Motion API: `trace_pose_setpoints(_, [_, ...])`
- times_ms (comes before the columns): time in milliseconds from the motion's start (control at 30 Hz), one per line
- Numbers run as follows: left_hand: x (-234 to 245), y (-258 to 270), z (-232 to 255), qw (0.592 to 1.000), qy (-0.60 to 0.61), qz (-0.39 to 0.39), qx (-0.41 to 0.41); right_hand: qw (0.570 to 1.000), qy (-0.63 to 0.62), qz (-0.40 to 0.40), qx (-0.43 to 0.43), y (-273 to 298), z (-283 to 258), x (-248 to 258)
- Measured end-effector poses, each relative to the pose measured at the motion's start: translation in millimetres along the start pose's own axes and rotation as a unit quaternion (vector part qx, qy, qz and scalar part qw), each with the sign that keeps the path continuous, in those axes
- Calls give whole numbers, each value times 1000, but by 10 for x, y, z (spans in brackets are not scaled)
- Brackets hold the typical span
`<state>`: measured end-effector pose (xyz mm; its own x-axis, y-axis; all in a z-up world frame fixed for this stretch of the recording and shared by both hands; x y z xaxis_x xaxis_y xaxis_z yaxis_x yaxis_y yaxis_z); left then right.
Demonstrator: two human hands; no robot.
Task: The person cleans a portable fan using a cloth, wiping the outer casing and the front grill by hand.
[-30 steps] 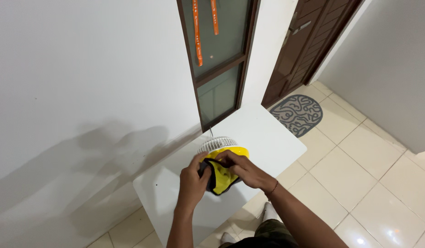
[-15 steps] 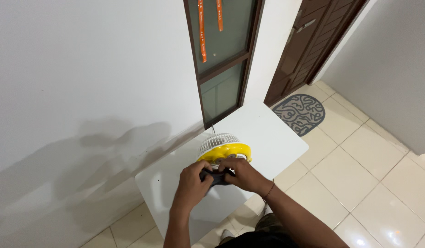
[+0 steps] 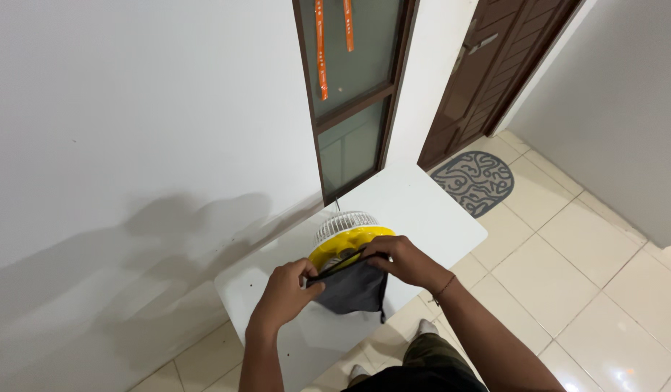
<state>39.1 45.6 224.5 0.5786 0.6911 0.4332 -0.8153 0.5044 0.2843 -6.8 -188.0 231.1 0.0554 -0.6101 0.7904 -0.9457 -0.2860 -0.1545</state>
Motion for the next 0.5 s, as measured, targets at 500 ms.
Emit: trace_pose_setpoints(500, [-408,-849,-349,970,55,209,-109,985,23,145,-87,-329,352,-101])
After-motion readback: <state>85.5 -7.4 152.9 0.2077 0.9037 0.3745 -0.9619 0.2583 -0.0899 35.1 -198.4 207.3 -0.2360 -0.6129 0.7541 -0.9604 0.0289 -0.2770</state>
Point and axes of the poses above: each hand's wrist, its own y-axis away from the middle knuckle, its own x-axis out of the back of the hand, z = x × y, the point moved 6 cm from there along -y, towards the middle knuckle, and after that the axes turned 12 degrees about y, right-handed, at the moved point
